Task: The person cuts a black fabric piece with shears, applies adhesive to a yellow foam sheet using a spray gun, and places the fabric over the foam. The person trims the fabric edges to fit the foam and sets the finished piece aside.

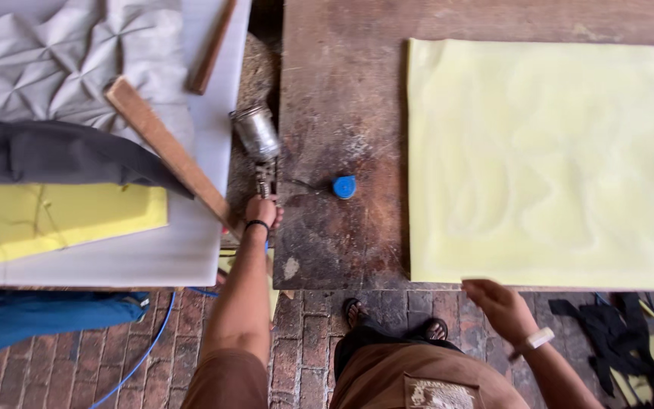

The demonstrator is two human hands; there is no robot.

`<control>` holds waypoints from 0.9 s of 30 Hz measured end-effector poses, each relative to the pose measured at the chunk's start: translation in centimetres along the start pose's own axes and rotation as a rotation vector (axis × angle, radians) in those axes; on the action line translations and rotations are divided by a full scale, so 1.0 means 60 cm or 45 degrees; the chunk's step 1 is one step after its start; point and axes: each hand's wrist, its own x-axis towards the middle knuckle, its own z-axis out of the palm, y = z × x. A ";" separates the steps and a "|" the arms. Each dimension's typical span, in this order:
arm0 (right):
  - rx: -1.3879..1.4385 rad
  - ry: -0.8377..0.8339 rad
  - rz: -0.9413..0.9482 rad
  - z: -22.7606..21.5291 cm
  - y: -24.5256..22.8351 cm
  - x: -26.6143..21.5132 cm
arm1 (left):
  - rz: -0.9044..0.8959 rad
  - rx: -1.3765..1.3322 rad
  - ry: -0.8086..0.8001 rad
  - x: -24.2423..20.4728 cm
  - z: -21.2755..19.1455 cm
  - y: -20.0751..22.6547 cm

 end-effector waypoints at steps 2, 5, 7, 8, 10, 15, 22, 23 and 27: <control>0.128 0.031 -0.190 -0.023 -0.035 0.015 | 0.103 0.279 0.064 -0.001 -0.006 -0.001; 0.095 0.050 -0.228 -0.061 -0.068 0.022 | 0.174 0.169 -0.007 -0.024 -0.028 0.011; 0.128 0.101 -0.255 -0.089 -0.073 0.020 | 0.265 0.552 0.184 -0.054 -0.033 0.024; 0.117 0.134 -0.225 -0.103 -0.069 0.016 | 0.377 0.724 0.280 -0.074 -0.024 0.030; 0.094 0.202 -0.163 -0.134 -0.051 0.001 | 0.622 0.907 0.510 -0.121 0.009 0.041; 0.235 0.342 -0.020 -0.205 0.032 -0.031 | 1.069 0.639 0.251 -0.270 0.188 0.035; 0.458 0.663 0.069 -0.378 0.205 -0.034 | 1.005 0.607 -0.342 -0.470 0.499 0.036; 0.413 0.718 0.088 -0.418 0.238 -0.027 | 1.017 0.560 -0.409 -0.493 0.543 0.037; 0.233 0.917 0.109 -0.620 0.397 0.040 | 0.989 0.457 -0.555 -0.569 0.726 0.022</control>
